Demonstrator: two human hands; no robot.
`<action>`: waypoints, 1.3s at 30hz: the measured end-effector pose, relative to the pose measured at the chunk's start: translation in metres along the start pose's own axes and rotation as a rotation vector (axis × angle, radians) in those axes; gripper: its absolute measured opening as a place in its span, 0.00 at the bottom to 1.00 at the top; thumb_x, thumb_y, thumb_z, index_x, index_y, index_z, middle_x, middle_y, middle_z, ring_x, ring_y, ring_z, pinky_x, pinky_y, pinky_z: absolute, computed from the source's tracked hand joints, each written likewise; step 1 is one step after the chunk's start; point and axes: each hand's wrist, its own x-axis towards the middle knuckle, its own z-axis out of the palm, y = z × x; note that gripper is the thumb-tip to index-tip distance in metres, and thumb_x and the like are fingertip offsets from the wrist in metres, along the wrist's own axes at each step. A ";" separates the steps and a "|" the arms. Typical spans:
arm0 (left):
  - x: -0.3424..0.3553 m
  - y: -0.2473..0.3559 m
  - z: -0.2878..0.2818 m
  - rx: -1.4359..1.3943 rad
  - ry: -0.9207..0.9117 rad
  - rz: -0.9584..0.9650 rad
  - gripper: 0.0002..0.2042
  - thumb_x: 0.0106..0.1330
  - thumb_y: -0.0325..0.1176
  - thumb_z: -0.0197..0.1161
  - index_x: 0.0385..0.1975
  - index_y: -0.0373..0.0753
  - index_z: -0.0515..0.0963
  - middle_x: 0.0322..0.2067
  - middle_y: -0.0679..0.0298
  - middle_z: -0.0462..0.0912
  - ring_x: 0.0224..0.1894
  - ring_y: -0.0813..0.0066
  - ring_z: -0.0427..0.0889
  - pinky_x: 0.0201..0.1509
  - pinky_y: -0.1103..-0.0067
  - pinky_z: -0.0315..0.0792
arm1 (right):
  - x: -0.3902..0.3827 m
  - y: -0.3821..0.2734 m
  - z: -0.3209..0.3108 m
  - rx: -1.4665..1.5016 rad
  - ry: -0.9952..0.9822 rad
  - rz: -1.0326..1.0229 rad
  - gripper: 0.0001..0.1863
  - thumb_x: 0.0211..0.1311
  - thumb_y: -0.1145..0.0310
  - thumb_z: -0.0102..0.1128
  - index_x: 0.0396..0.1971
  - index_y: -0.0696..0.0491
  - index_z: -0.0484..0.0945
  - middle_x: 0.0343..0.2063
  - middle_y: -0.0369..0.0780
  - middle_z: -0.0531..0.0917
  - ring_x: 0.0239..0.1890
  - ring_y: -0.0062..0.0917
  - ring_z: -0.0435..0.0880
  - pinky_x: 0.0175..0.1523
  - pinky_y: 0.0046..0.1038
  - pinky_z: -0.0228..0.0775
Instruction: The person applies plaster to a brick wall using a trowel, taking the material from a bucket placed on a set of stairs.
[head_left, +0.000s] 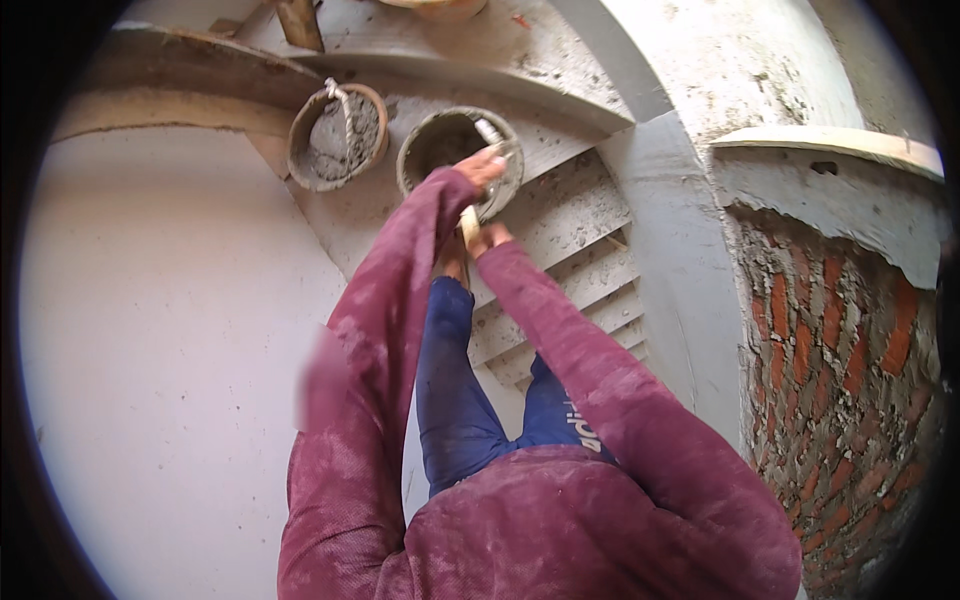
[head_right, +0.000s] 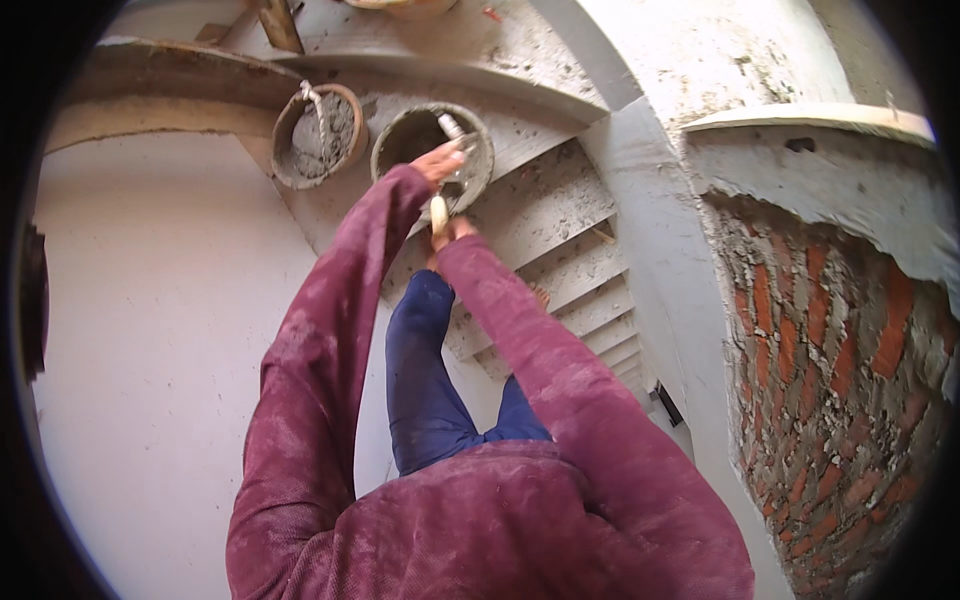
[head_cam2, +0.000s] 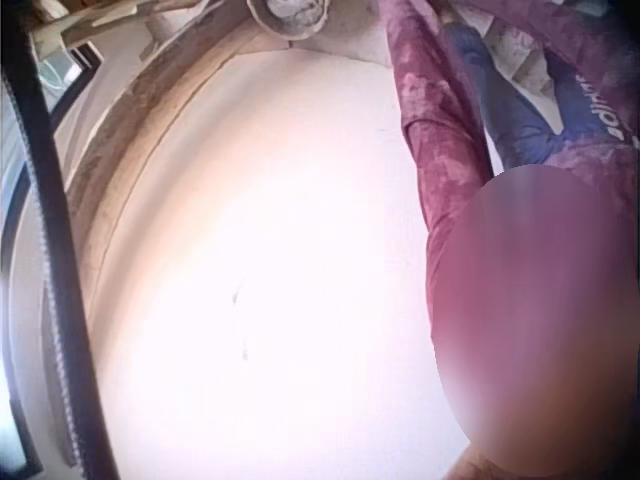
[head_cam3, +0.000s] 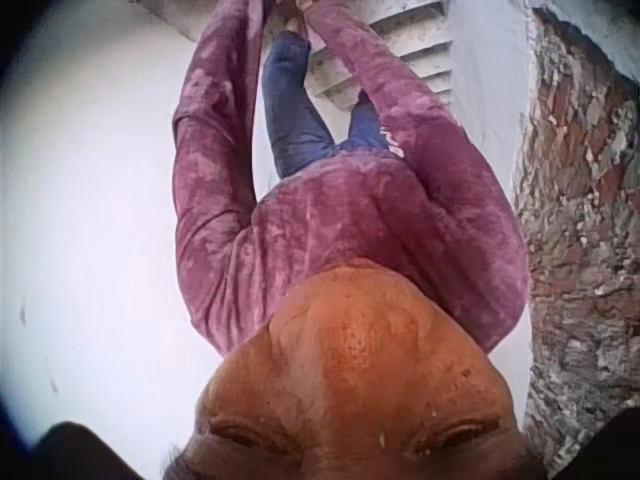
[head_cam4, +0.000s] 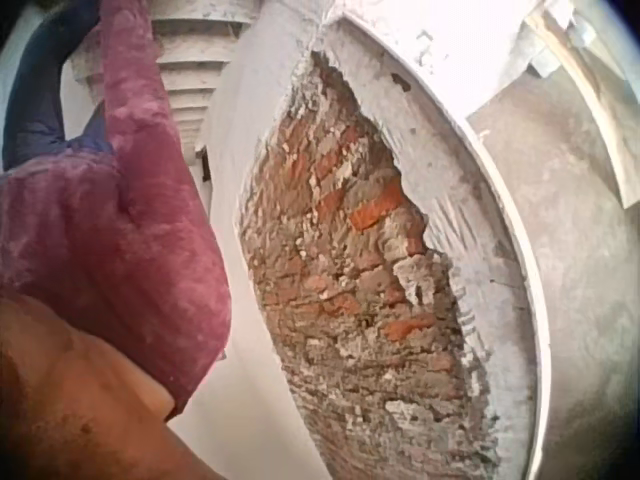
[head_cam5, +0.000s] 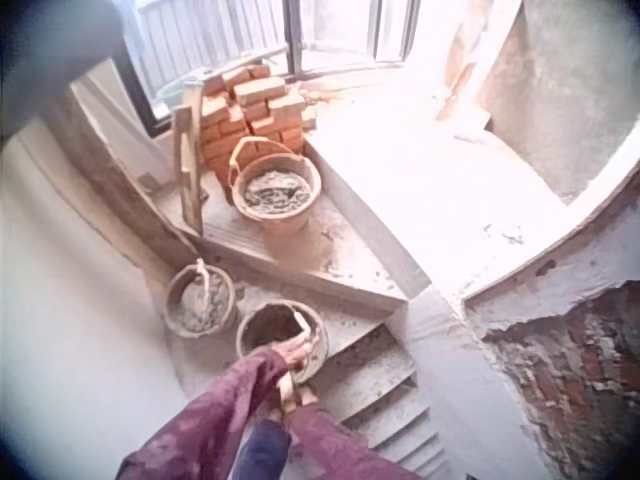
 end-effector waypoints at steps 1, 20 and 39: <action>0.011 0.010 -0.005 0.357 -0.208 -0.059 0.28 0.62 0.49 0.51 0.58 0.41 0.61 0.57 0.58 0.64 0.57 0.62 0.65 0.59 0.73 0.58 | 0.008 0.005 -0.010 -0.107 0.118 -0.096 0.22 0.45 0.58 0.62 0.38 0.53 0.70 0.36 0.47 0.77 0.41 0.38 0.78 0.45 0.34 0.69; -0.258 -0.063 0.124 0.706 0.489 -0.319 0.19 0.47 0.44 0.64 0.39 0.44 0.77 0.51 0.56 0.68 0.56 0.59 0.63 0.58 0.68 0.60 | -0.082 0.033 -0.247 -0.066 -0.201 0.143 0.22 0.51 0.78 0.52 0.48 0.50 0.61 0.33 0.45 0.78 0.21 0.21 0.77 0.22 0.20 0.70; -0.262 -0.073 0.144 0.766 0.554 -0.188 0.28 0.47 0.52 0.63 0.51 0.52 0.71 0.60 0.53 0.56 0.61 0.47 0.53 0.63 0.63 0.51 | -0.185 0.082 -0.414 -0.676 0.422 -0.144 0.25 0.57 0.56 0.50 0.56 0.35 0.61 0.38 0.49 0.78 0.40 0.45 0.77 0.45 0.39 0.69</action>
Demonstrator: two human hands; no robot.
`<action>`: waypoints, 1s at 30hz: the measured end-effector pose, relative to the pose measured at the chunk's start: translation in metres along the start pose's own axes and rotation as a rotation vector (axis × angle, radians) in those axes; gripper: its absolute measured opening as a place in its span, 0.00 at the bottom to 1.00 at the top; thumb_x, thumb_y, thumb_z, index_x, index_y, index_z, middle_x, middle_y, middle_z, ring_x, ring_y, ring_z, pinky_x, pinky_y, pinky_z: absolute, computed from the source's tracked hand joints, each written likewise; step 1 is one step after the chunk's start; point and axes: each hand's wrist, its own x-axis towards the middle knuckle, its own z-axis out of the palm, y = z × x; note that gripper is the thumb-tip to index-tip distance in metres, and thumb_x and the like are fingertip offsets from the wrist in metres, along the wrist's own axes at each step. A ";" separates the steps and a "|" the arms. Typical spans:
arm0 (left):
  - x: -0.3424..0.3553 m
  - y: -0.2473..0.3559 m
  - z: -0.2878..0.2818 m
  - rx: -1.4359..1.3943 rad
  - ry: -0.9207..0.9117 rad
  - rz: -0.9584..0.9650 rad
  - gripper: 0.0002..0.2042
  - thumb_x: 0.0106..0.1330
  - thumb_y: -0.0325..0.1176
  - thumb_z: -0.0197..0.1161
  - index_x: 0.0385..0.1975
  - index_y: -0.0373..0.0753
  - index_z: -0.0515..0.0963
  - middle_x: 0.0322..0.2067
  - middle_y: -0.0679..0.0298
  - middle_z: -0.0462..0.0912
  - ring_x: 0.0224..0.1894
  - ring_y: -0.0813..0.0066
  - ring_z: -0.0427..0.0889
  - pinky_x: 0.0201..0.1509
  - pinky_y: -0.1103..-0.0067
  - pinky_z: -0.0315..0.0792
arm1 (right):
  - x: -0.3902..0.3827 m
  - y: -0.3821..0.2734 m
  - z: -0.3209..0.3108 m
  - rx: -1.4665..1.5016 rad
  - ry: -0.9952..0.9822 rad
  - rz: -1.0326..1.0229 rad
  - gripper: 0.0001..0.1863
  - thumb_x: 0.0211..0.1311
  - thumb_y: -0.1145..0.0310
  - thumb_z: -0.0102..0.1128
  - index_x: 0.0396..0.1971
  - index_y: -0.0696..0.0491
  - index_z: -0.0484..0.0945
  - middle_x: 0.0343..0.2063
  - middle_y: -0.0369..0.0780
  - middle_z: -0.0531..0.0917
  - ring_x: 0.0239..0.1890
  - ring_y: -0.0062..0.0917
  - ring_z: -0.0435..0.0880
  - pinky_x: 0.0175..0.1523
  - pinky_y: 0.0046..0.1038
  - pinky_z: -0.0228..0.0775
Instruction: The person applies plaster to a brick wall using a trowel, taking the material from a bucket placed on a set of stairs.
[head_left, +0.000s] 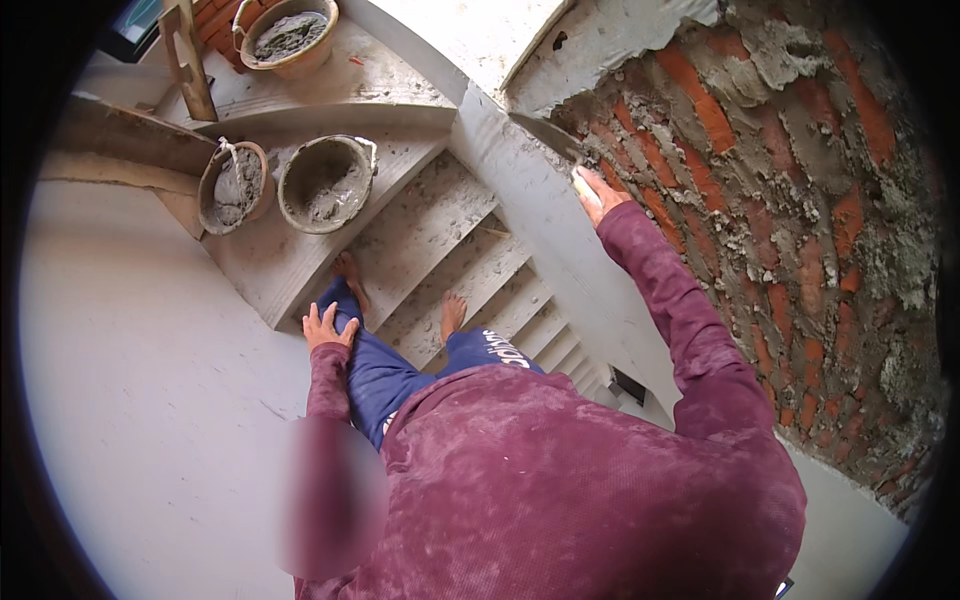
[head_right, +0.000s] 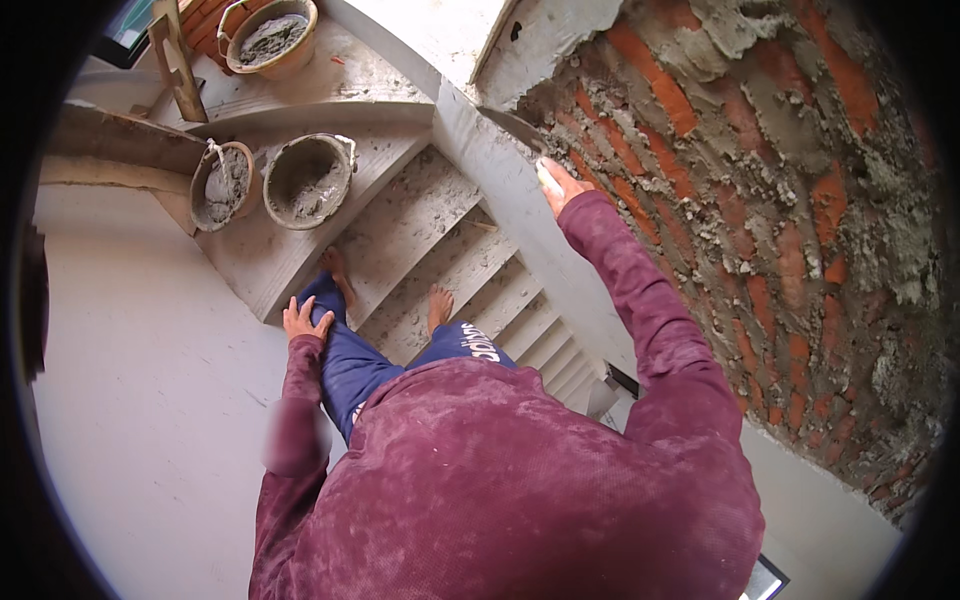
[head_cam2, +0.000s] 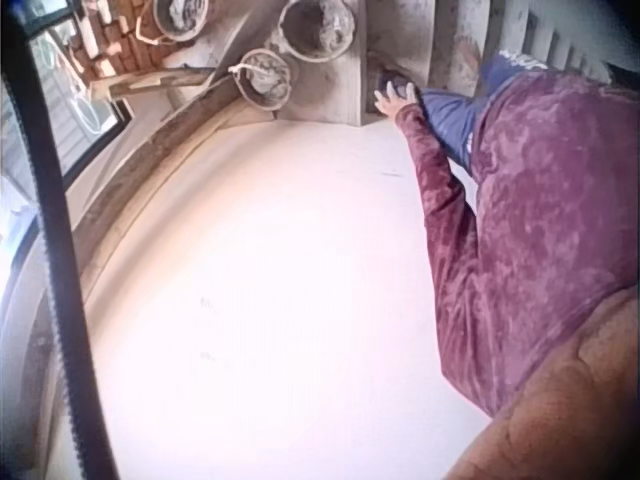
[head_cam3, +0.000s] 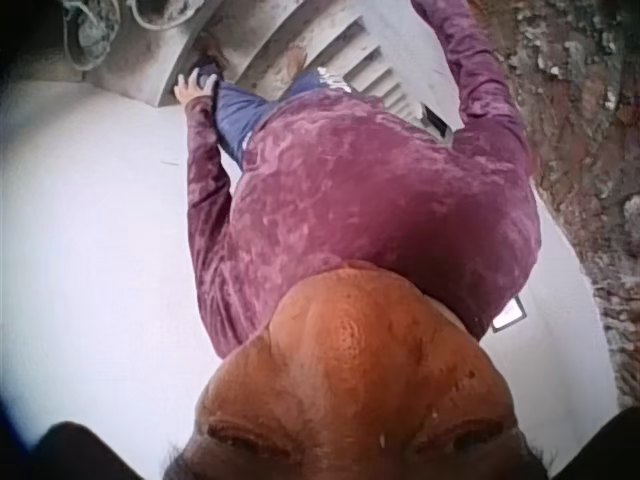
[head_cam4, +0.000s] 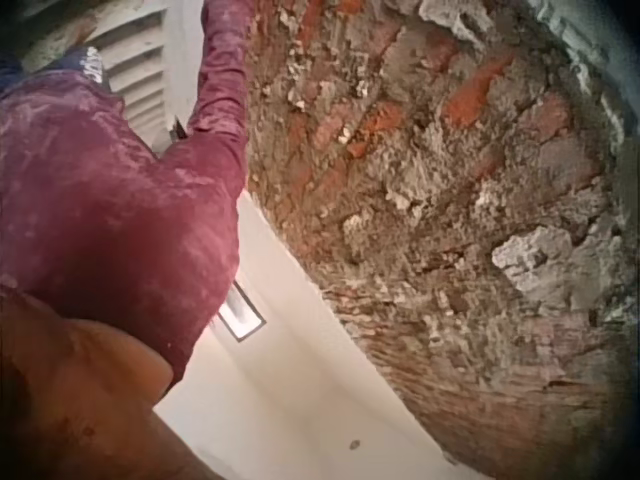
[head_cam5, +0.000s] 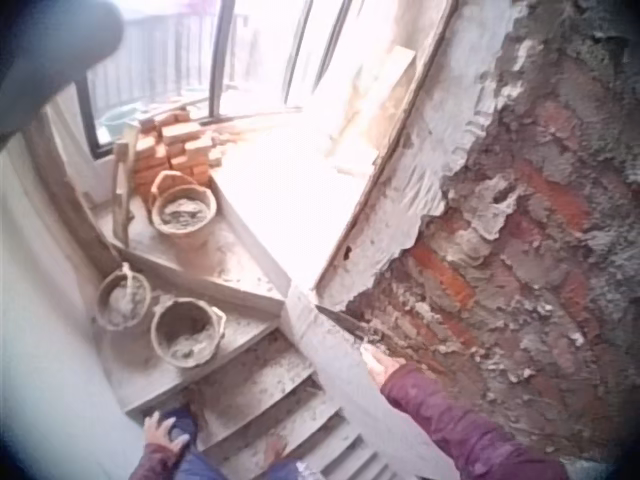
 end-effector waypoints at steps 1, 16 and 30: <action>-0.003 0.009 -0.004 0.017 -0.013 -0.023 0.29 0.47 0.52 0.64 0.51 0.52 0.70 0.61 0.53 0.55 0.62 0.47 0.52 0.64 0.63 0.51 | 0.008 -0.007 0.001 0.026 0.060 -0.019 0.24 0.57 0.55 0.51 0.55 0.36 0.62 0.37 0.49 0.78 0.40 0.46 0.77 0.44 0.40 0.69; -0.044 0.004 0.000 0.051 -0.015 -0.065 0.29 0.46 0.49 0.64 0.51 0.50 0.70 0.60 0.54 0.56 0.61 0.47 0.52 0.63 0.64 0.52 | 0.089 -0.023 0.093 0.072 0.220 0.005 0.18 0.56 0.49 0.49 0.41 0.44 0.65 0.28 0.55 0.77 0.31 0.52 0.76 0.34 0.47 0.68; -0.068 0.044 -0.027 -0.033 0.235 0.120 0.28 0.46 0.46 0.66 0.50 0.46 0.71 0.59 0.44 0.55 0.61 0.43 0.52 0.63 0.61 0.49 | 0.101 -0.020 0.107 0.181 0.214 -0.008 0.20 0.57 0.51 0.49 0.45 0.45 0.66 0.27 0.52 0.78 0.30 0.53 0.76 0.34 0.46 0.68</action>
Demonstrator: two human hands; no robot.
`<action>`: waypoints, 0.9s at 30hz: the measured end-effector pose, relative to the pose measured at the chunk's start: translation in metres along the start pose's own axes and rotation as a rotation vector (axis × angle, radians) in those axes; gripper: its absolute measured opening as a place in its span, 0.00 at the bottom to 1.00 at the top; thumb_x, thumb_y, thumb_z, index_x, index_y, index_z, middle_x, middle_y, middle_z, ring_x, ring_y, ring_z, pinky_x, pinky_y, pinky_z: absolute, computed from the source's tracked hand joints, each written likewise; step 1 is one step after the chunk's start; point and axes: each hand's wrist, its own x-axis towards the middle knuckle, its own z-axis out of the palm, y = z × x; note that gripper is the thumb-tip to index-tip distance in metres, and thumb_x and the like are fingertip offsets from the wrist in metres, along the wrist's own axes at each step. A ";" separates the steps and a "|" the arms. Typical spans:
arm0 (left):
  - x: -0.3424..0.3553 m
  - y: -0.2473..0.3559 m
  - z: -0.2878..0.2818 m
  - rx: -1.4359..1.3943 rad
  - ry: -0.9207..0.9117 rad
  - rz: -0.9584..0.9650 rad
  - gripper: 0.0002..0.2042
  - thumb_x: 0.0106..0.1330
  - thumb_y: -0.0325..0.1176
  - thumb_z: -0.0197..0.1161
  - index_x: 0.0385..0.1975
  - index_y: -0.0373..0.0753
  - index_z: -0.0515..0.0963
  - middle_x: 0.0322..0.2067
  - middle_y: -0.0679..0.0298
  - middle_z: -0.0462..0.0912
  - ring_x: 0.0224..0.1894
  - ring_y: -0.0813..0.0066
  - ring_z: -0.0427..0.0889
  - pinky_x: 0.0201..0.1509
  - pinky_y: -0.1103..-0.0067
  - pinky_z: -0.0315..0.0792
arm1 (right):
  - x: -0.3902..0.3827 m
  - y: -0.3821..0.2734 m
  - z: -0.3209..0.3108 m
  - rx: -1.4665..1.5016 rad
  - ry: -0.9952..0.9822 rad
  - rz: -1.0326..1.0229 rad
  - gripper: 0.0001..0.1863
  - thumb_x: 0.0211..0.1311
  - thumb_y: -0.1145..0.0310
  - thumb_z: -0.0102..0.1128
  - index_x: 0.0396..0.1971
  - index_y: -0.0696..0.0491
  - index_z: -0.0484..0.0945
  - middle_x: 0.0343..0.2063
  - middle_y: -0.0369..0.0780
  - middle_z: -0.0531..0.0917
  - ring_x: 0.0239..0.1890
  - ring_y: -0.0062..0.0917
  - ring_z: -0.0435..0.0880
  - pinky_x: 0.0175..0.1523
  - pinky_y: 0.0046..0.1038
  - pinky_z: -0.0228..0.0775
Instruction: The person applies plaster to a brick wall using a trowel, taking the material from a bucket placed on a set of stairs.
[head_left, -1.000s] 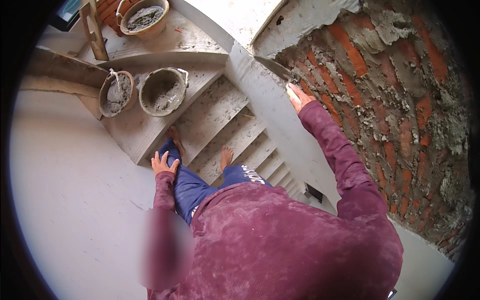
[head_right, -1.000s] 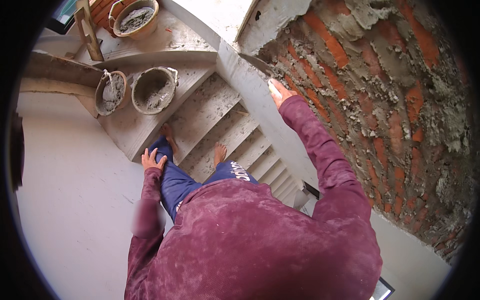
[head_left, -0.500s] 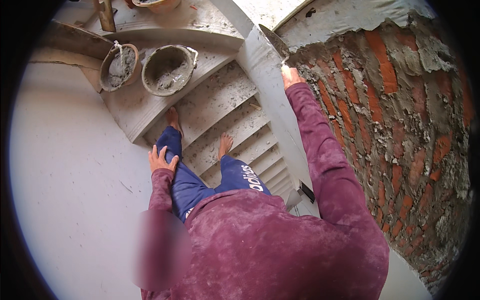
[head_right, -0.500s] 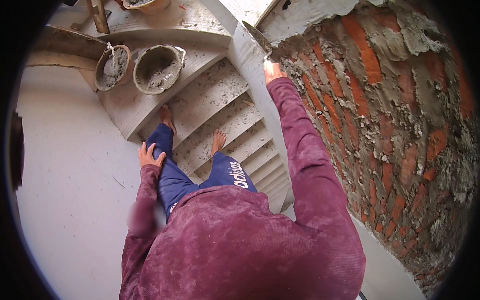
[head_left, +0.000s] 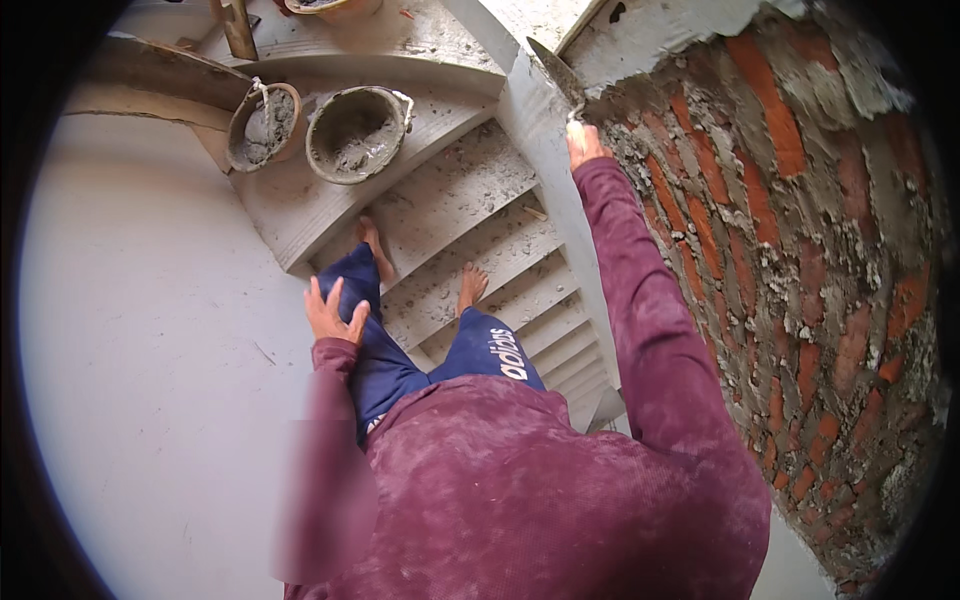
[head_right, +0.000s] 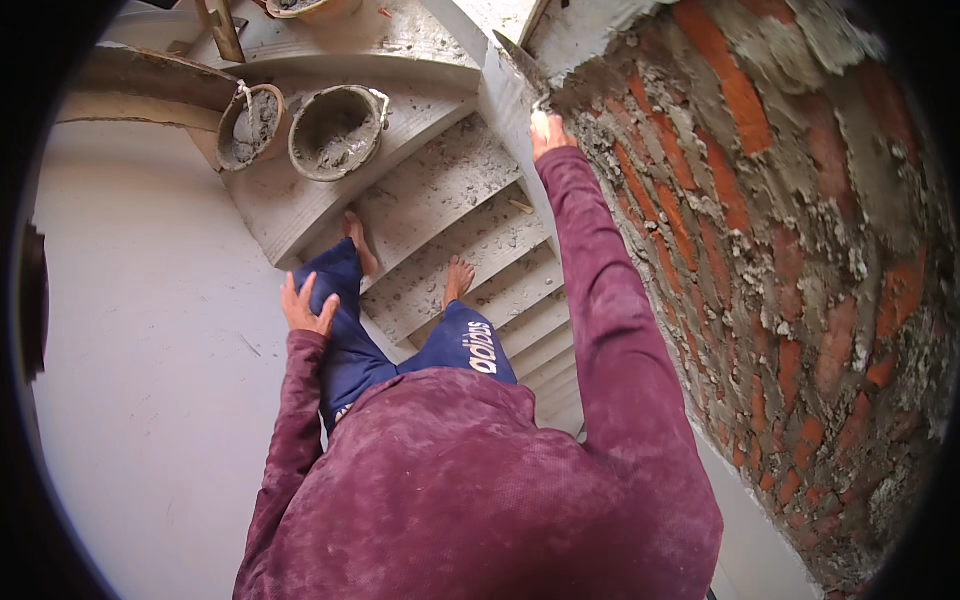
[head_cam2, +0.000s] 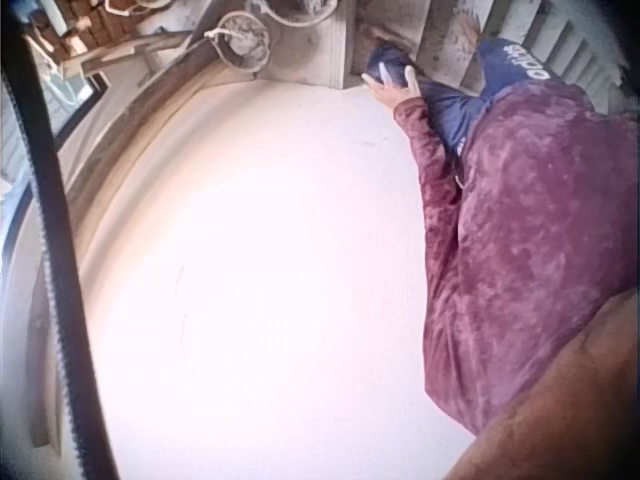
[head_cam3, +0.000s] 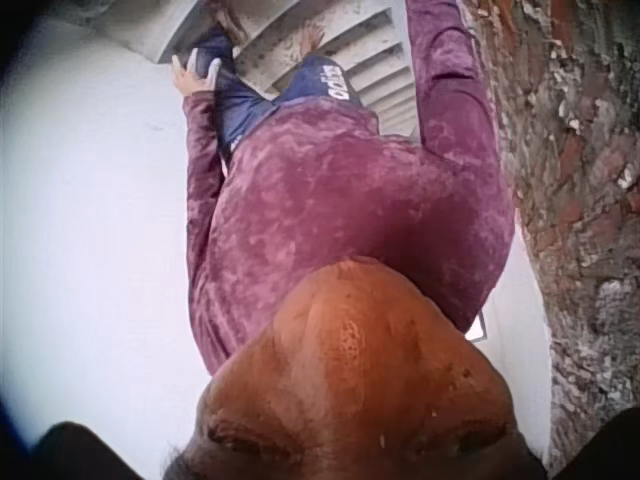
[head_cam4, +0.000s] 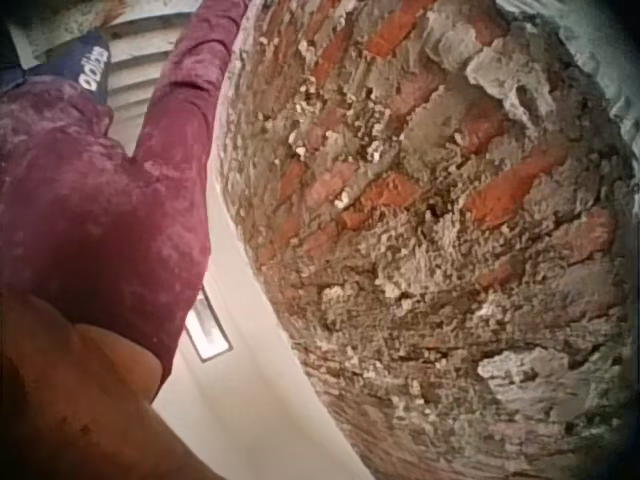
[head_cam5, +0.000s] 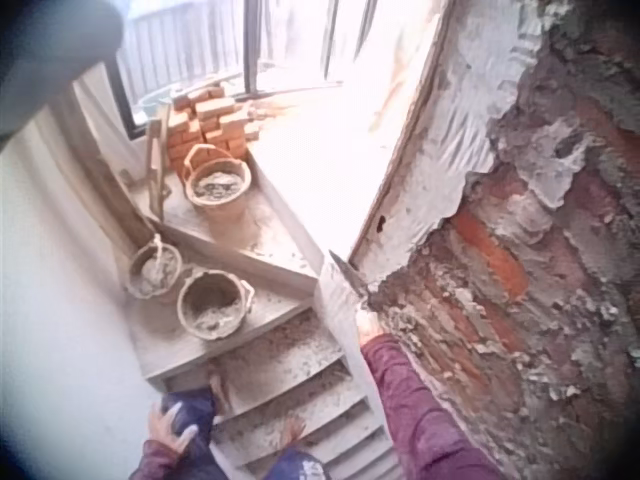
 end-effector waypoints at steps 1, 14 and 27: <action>0.012 0.010 -0.018 -0.035 0.019 0.048 0.27 0.47 0.45 0.65 0.50 0.45 0.71 0.59 0.44 0.55 0.61 0.43 0.53 0.63 0.62 0.50 | -0.001 0.000 -0.002 -0.015 -0.018 0.033 0.19 0.57 0.52 0.49 0.44 0.45 0.67 0.28 0.52 0.78 0.32 0.52 0.76 0.36 0.45 0.69; 0.147 0.044 -0.061 -0.863 -0.205 0.076 0.15 0.62 0.34 0.55 0.46 0.35 0.72 0.48 0.60 0.73 0.51 0.73 0.70 0.54 0.79 0.63 | -0.037 -0.001 -0.048 0.123 0.042 -0.112 0.21 0.55 0.46 0.51 0.41 0.47 0.69 0.29 0.50 0.79 0.34 0.48 0.77 0.38 0.41 0.69; 0.254 -0.011 0.039 -1.119 -0.408 -0.585 0.17 0.63 0.46 0.53 0.46 0.43 0.73 0.47 0.68 0.74 0.43 0.77 0.74 0.46 0.78 0.66 | -0.034 0.025 -0.014 -0.137 -0.028 -0.014 0.20 0.52 0.51 0.57 0.39 0.48 0.70 0.31 0.48 0.79 0.34 0.46 0.78 0.38 0.41 0.69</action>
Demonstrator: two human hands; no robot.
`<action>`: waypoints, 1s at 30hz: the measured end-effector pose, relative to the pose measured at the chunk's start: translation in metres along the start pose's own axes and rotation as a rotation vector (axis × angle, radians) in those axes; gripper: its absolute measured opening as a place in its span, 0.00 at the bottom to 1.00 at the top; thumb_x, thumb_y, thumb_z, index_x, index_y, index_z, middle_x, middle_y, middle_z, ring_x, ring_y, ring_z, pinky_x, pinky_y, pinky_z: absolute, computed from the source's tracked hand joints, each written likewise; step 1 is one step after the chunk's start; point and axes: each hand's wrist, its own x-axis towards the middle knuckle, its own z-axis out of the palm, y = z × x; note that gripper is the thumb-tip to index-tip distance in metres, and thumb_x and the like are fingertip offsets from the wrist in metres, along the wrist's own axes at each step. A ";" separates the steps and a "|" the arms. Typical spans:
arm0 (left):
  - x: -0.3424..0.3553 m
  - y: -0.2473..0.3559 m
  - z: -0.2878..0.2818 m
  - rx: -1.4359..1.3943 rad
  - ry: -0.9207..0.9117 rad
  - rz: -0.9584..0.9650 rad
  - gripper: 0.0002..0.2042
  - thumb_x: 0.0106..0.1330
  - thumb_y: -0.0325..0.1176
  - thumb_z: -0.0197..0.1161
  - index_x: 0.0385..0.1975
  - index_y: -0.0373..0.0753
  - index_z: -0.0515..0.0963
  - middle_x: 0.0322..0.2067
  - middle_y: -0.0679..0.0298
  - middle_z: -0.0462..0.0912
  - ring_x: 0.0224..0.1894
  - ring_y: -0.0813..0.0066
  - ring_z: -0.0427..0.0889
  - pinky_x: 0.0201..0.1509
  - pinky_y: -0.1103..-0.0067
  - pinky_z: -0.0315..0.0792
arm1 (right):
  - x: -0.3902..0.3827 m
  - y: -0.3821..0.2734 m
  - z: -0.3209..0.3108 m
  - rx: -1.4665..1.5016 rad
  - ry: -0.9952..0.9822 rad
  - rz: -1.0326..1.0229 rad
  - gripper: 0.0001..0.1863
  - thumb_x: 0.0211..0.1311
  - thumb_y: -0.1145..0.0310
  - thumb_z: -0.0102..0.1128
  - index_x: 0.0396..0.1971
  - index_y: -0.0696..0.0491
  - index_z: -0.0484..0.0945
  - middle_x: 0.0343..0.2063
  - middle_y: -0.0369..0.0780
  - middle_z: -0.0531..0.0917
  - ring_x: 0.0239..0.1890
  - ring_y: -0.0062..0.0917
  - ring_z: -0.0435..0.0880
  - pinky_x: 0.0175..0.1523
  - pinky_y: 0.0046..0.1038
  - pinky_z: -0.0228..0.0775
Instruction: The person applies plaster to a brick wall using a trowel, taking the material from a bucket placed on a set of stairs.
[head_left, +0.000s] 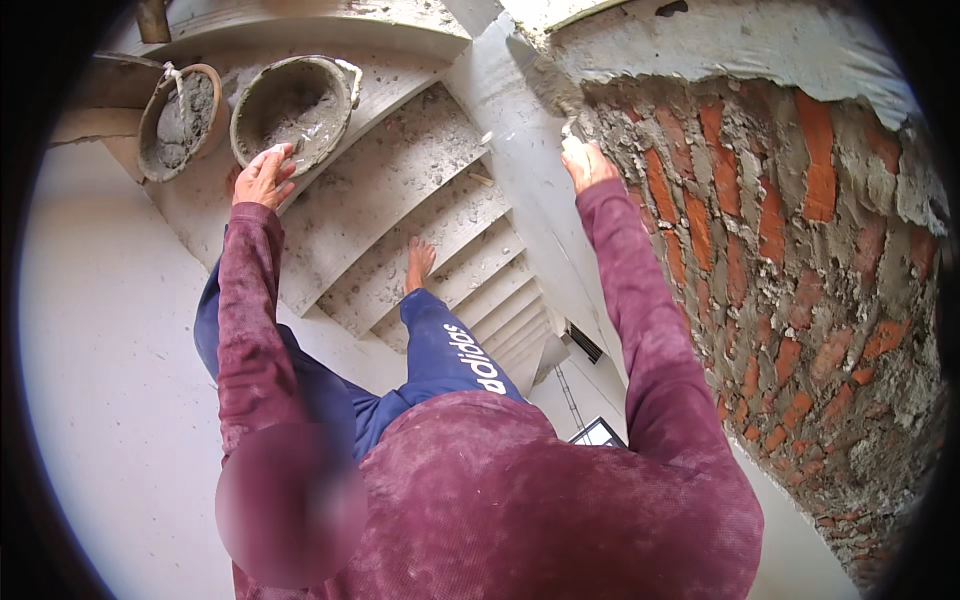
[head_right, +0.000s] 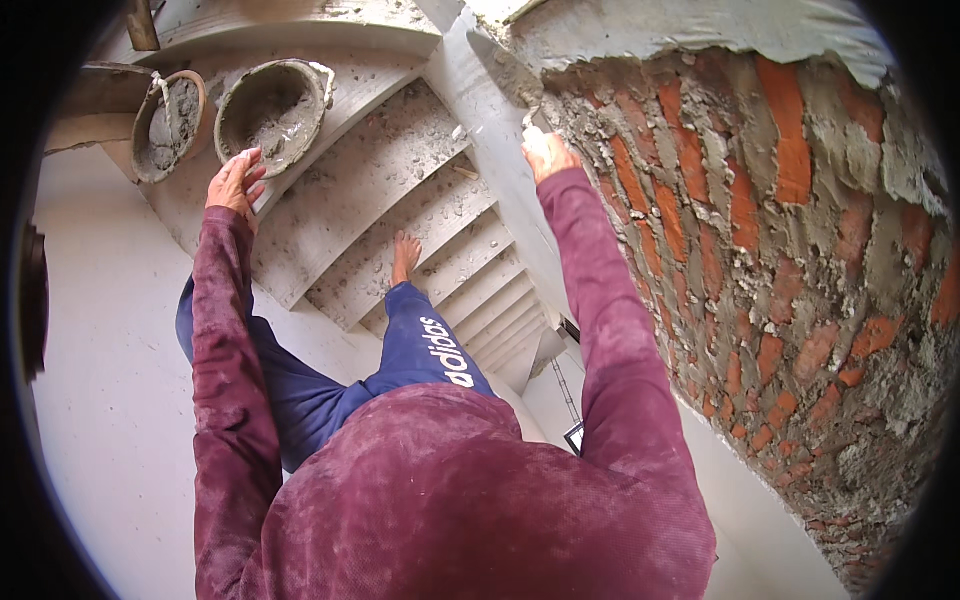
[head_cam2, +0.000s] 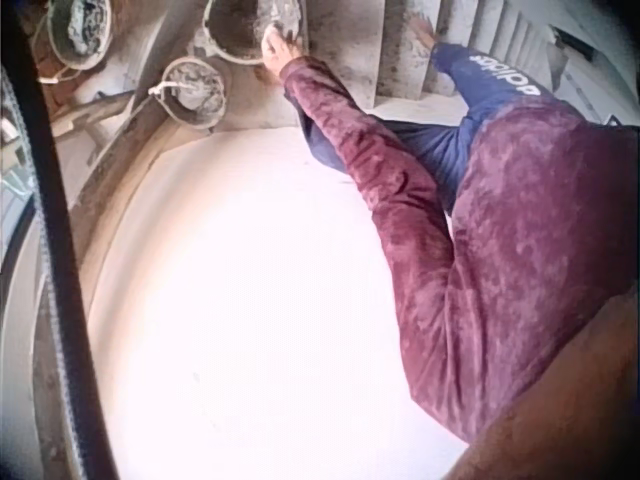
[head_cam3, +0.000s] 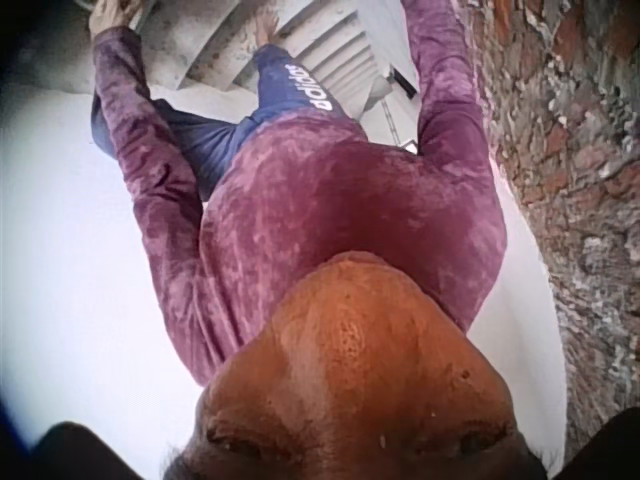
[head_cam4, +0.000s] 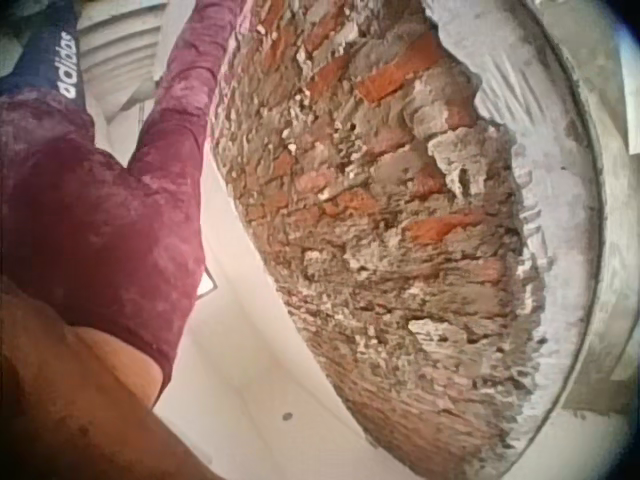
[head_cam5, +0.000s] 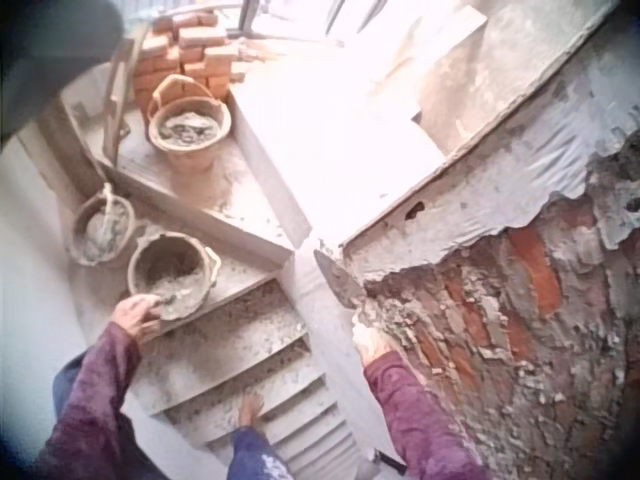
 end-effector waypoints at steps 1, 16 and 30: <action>0.006 0.004 -0.004 -0.032 0.003 0.024 0.17 0.62 0.46 0.53 0.45 0.43 0.73 0.47 0.69 0.74 0.43 0.77 0.73 0.45 0.78 0.67 | -0.008 -0.008 0.003 0.069 0.059 -0.058 0.20 0.52 0.51 0.58 0.39 0.48 0.70 0.30 0.48 0.79 0.33 0.46 0.78 0.38 0.41 0.69; 0.019 0.071 0.047 -0.063 -0.122 0.143 0.22 0.64 0.52 0.46 0.46 0.40 0.73 0.48 0.65 0.73 0.46 0.77 0.72 0.47 0.79 0.67 | 0.037 -0.045 0.001 -0.112 -0.018 0.301 0.20 0.52 0.54 0.59 0.41 0.51 0.70 0.28 0.46 0.80 0.34 0.41 0.80 0.38 0.36 0.72; 0.004 0.074 0.035 -0.065 -0.113 0.134 0.24 0.65 0.54 0.42 0.45 0.40 0.74 0.47 0.66 0.74 0.45 0.78 0.72 0.46 0.81 0.66 | 0.030 -0.062 -0.014 0.195 0.224 -0.120 0.18 0.52 0.55 0.60 0.37 0.51 0.72 0.28 0.46 0.80 0.32 0.41 0.80 0.37 0.35 0.71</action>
